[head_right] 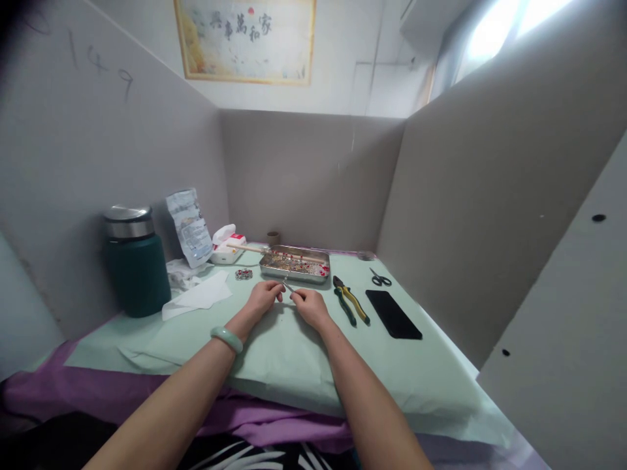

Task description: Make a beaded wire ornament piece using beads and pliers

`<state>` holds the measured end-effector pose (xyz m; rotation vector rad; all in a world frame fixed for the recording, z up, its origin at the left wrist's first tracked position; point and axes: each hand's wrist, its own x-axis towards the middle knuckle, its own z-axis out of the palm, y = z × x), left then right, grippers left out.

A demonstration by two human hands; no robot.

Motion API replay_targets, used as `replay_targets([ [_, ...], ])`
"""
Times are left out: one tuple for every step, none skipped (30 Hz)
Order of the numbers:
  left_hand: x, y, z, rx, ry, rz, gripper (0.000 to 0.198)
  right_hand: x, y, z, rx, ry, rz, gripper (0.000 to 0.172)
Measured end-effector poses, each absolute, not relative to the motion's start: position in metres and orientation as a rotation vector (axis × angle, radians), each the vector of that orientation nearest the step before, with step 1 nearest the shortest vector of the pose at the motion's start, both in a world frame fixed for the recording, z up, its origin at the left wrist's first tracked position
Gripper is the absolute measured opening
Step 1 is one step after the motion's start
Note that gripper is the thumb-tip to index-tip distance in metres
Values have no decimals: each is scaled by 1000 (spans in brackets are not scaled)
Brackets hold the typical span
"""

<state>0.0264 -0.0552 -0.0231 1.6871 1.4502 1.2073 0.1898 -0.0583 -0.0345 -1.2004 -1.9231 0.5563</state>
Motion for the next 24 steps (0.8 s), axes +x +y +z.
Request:
replay_targets([
  [27, -56, -23, 1689, 1445, 1214, 22, 190, -58, -34, -1194, -1920, 570, 33],
  [28, -56, -22, 1679, 1430, 1223, 22, 191, -58, -34, -1187, -1917, 587, 32],
  [28, -57, -22, 1655, 1406, 1232, 21, 192, -58, -34, -1178, -1914, 605, 32],
  [29, -58, -21, 1621, 1373, 1236, 20, 192, -59, -34, -1169, -1912, 623, 32],
  [30, -59, -21, 1579, 1335, 1238, 19, 193, -59, -33, -1163, -1909, 639, 32],
  [30, -60, -21, 1533, 1286, 1242, 18, 193, -60, -33, -1159, -1907, 649, 32],
  [31, -60, -21, 1484, 1226, 1248, 17, 193, -60, -32, -1157, -1905, 653, 32],
  [30, -60, -21, 1430, 1158, 1254, 16, 193, -61, -32, -1155, -1903, 653, 32],
  [30, -60, -22, 1376, 1085, 1256, 16, 193, -62, -31, -1153, -1904, 648, 32],
  [29, -60, -22, 1322, 1014, 1250, 15, 192, -62, -31, -1149, -1906, 643, 31],
  [29, -60, -23, 1274, 952, 1232, 14, 192, -63, -31, -1144, -1909, 636, 31],
  [28, -60, -23, 1234, 901, 1201, 13, 191, -63, -31, -1136, -1912, 629, 31],
  [27, -59, -23, 1205, 859, 1167, 12, 191, -63, -31, -1124, -1914, 623, 30],
  [26, -59, -23, 1181, 822, 1140, 12, 191, -63, -31, -1110, -1914, 617, 30],
  [25, -58, -23, 1155, 790, 1123, 11, 191, -63, -32, -1095, -1913, 614, 30],
  [24, -58, -22, 1125, 762, 1113, 11, 191, -63, -32, -1082, -1914, 614, 29],
  [24, -58, -22, 1090, 739, 1110, 10, 191, -63, -33, -1074, -1913, 617, 29],
  [23, -58, -21, 1053, 718, 1107, 10, 191, -63, -33, -1071, -1912, 623, 29],
  [23, -58, -20, 1017, 703, 1104, 9, 191, -63, -33, -1071, -1910, 628, 29],
  [22, -58, -19, 988, 691, 1098, 8, 190, -62, -33, -1072, -1909, 634, 29],
  [22, -58, -18, 966, 679, 1091, 7, 190, -62, -33, -1070, -1910, 637, 28],
  [22, -58, -18, 952, 672, 1082, 7, 190, -62, -33, -1064, -1912, 638, 28],
  [22, -58, -17, 944, 670, 1073, 8, 190, -62, -33, -1055, -1916, 637, 28],
  [22, -59, -17, 942, 671, 1065, 8, 190, -62, -33, -1046, -1920, 637, 28],
])
